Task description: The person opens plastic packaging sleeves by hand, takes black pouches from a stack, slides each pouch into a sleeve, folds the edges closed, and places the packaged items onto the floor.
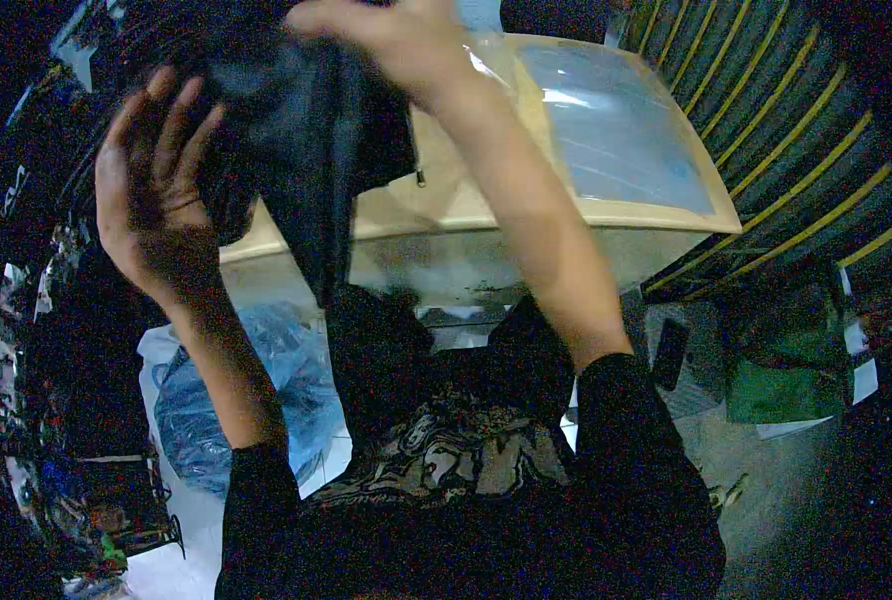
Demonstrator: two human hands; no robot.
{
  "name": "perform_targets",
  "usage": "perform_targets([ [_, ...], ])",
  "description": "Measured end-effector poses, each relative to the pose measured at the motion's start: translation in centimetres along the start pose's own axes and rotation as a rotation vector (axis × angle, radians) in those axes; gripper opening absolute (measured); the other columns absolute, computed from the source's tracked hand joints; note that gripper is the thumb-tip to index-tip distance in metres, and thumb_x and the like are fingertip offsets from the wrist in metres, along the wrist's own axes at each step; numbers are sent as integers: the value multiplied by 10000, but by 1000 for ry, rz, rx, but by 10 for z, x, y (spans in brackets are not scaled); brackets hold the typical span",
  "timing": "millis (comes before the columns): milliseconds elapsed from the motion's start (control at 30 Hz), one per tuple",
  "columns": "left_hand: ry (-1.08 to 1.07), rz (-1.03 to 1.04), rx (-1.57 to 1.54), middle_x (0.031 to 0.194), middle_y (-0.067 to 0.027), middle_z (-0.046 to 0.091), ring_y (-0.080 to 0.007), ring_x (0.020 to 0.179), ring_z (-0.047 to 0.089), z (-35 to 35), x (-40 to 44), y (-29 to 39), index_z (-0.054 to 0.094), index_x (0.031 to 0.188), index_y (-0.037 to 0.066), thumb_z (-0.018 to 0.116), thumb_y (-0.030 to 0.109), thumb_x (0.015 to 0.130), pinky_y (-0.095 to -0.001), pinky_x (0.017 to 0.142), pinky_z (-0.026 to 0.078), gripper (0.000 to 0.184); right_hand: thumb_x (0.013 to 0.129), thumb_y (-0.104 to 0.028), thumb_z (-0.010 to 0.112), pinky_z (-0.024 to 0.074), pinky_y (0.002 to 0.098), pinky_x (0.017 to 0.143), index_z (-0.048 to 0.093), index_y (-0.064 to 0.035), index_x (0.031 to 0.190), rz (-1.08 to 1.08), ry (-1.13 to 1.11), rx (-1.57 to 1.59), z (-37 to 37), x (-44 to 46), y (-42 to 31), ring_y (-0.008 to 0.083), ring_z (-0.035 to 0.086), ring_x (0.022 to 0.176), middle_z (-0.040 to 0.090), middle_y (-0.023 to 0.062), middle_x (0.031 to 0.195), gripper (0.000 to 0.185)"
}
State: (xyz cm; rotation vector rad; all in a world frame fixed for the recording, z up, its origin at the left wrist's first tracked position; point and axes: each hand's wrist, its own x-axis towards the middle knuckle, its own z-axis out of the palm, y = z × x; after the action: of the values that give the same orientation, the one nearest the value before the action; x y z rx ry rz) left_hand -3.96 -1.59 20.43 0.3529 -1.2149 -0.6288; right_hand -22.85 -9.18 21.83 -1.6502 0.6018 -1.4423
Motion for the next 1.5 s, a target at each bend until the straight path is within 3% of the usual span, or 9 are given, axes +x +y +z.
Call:
perform_targets([
  [133,-190,255,695,909,-141,634,-272,811,628,-13,-24,-63,605,1023,-10,614,75,843,-295,699,512,199,779,-189,650,493,317,759,665,-11,879,-173,427,75,-83,6,-62,182,605,758,643,64,808,205],
  [233,-539,185,1056,1315,-179,426,-375,1198,420,-10,-49,-106,425,1315,87,774,165,671,-429,929,398,737,749,-185,665,493,312,768,629,-1,955,-155,520,77,-129,-19,-96,184,609,774,645,73,842,278],
  [467,-1002,-55,1325,1474,-150,216,-410,1338,240,-13,-57,-150,189,1465,260,837,236,568,-531,1004,320,1106,681,-177,701,494,299,788,544,20,1130,38,712,34,-178,-83,-125,188,618,812,648,94,921,515],
  [600,-1029,41,1208,1432,-119,296,-347,1325,275,-24,-61,-155,278,1422,258,786,229,652,-533,958,348,923,637,-169,712,485,294,810,526,27,1183,268,716,-82,-184,-138,-99,188,616,842,645,98,970,609],
  [800,-890,224,995,975,-76,655,-255,969,599,-20,-56,-166,667,920,62,656,102,763,-395,860,422,162,530,-102,694,426,312,907,574,29,1141,610,434,-330,-179,-202,-61,192,578,949,619,88,1058,636],
  [1067,-937,203,1026,1135,-117,594,-282,1128,510,-10,-63,-162,597,1071,58,703,228,754,-416,926,389,375,455,-67,754,386,363,989,453,58,1279,749,259,-173,-169,-220,-42,242,559,1069,580,113,1194,886],
  [1233,-1066,97,1040,991,-101,647,-260,987,600,-23,-74,-177,653,1001,74,673,155,771,-376,866,447,245,459,-5,740,361,361,1009,470,45,1267,1016,338,-214,-191,-245,-36,241,517,1127,582,115,1183,853],
  [1333,-870,197,948,902,-106,656,-271,855,637,-18,-75,-176,673,943,58,644,90,787,-369,768,491,162,466,10,744,377,353,994,486,46,1247,827,347,-69,-166,-235,-36,226,537,1106,589,111,1175,824],
  [1500,-631,275,924,891,-121,644,-267,760,642,5,-54,-173,682,961,55,645,81,817,-337,646,518,151,571,-231,823,370,356,1007,467,52,1262,677,-310,-597,-143,-210,-32,251,535,1122,568,160,1220,827],
])
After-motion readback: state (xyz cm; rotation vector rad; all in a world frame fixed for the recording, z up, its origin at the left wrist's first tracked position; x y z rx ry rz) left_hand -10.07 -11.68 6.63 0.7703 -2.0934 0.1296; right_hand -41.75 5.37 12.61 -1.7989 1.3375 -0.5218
